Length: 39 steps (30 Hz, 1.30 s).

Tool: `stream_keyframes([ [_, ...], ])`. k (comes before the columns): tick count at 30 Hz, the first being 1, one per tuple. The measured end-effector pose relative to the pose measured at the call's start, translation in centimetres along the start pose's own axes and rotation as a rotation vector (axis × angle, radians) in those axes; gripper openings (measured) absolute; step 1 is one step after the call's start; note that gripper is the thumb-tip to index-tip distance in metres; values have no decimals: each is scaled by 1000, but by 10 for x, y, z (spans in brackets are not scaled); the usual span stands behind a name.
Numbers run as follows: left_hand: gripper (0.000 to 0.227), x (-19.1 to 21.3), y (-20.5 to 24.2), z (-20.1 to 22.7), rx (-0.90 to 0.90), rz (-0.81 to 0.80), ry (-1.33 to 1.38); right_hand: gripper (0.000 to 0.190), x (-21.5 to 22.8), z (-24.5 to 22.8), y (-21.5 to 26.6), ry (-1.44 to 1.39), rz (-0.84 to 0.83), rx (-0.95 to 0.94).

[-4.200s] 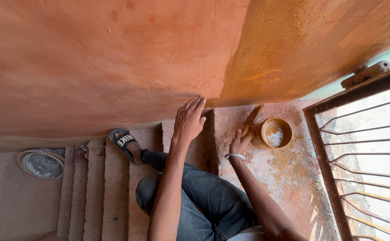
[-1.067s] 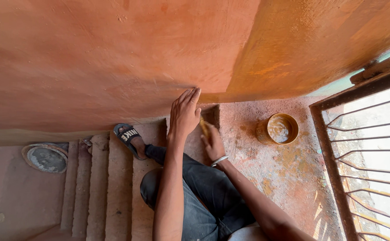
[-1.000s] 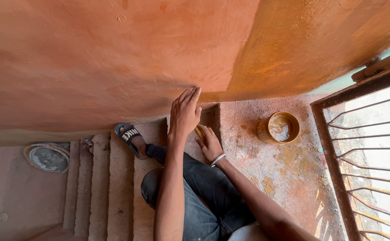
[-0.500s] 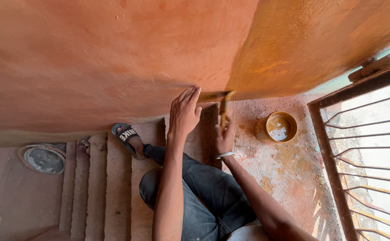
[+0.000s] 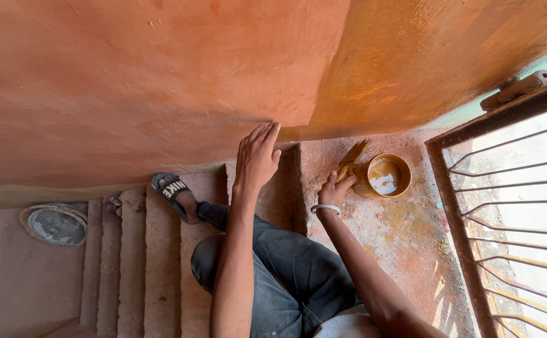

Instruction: The person paints a peach-colored wall using a paintbrush and a small container of paint. They repeatedly dip the brush into the container and apply paint to the wall surface in vertical strokes.

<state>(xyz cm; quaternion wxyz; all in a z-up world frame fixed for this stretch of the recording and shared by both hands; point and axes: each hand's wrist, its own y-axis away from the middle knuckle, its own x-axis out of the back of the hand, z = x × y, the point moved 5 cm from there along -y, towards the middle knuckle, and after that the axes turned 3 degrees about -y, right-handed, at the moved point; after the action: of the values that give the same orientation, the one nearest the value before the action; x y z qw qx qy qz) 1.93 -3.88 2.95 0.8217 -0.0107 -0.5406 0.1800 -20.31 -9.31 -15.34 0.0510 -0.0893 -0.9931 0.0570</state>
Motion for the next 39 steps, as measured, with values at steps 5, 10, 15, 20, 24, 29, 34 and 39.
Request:
stream_keyframes([
  [5, 69, 3, -1, 2, -26, 21, -7, 53, -32, -13, 31, 180, -532, -70],
  [10, 68, -1, 0, 3, -32, 0, -6, 52, -37, -42, 41, 215, -702, 304],
  [15, 69, -12, -3, 4, -32, -29, -48, 49, -5, -1, -7, 140, -243, -47],
  [20, 69, -21, -6, 5, -27, -71, -52, 51, 3, 8, -23, 140, -78, 46],
  [24, 68, -15, -4, 7, -41, -49, -30, 50, -22, -1, 2, 122, -350, -102],
  [29, 64, 2, -4, 18, -76, 4, -3, 50, -26, -43, 55, 255, -832, 224],
  [34, 55, 26, -3, 32, -130, 102, 27, 52, 37, -84, 17, 379, -803, -69],
  [39, 52, 8, -2, 50, -154, 80, 190, 36, 154, -171, -84, 717, -968, 77],
])
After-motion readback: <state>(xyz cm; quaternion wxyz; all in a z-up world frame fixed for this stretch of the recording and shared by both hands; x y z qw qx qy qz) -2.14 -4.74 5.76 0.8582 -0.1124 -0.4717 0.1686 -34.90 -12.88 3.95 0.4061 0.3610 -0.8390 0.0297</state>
